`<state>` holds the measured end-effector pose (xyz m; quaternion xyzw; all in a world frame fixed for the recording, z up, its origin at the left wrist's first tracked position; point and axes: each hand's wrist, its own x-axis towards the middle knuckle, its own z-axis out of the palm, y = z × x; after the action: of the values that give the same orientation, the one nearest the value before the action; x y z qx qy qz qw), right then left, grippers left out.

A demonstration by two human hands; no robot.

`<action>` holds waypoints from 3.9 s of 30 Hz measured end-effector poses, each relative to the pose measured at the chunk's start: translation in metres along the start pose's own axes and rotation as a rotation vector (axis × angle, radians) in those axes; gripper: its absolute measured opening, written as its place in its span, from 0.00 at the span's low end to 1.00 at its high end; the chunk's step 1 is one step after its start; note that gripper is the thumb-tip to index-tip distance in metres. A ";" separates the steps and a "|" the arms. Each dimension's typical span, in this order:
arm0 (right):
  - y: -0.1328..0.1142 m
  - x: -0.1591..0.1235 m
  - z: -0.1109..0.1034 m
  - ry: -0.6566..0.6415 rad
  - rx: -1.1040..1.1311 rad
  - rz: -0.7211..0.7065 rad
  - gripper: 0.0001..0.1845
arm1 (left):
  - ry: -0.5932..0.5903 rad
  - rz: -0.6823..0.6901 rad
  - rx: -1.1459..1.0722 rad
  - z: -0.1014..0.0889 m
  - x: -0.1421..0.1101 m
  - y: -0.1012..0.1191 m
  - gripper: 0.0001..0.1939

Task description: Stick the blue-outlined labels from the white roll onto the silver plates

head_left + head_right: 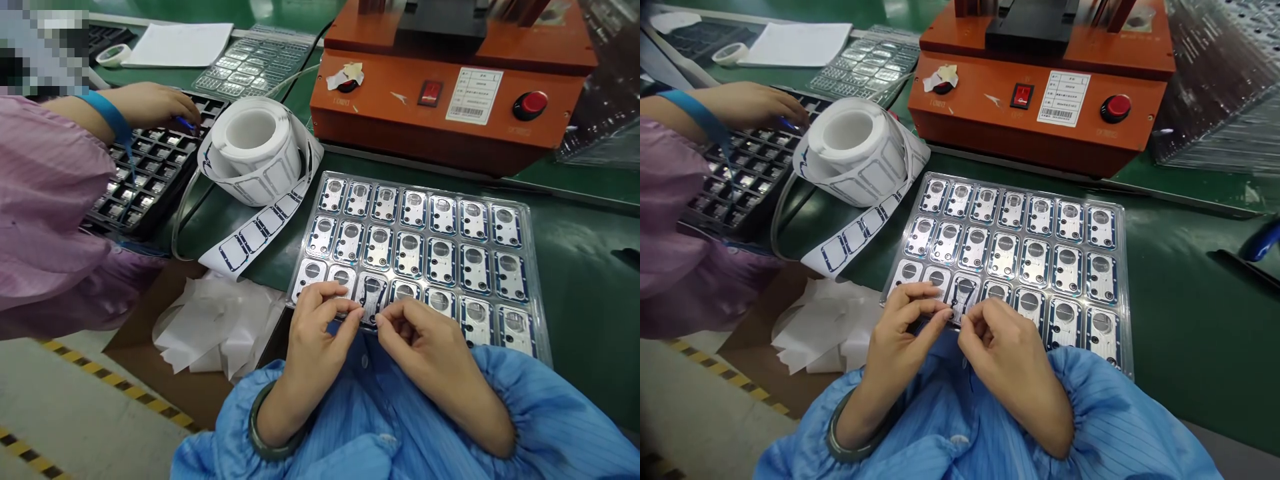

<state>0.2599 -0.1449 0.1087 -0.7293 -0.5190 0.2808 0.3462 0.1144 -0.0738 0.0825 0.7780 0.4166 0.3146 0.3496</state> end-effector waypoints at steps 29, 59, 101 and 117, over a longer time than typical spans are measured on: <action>0.003 -0.004 -0.003 -0.044 -0.129 -0.078 0.09 | 0.063 0.074 0.028 0.004 -0.001 -0.005 0.03; 0.009 -0.005 0.001 0.081 -0.339 -0.239 0.10 | 0.090 0.090 0.084 0.006 -0.002 -0.004 0.02; 0.010 -0.002 -0.001 0.062 -0.428 -0.260 0.10 | 0.059 0.081 0.075 0.003 0.001 -0.003 0.03; 0.014 0.002 -0.003 -0.088 -0.394 -0.154 0.10 | -0.104 -0.031 0.013 -0.003 0.005 -0.006 0.03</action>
<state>0.2707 -0.1470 0.0999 -0.7284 -0.6324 0.1781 0.1944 0.1115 -0.0657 0.0807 0.7889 0.4119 0.2657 0.3705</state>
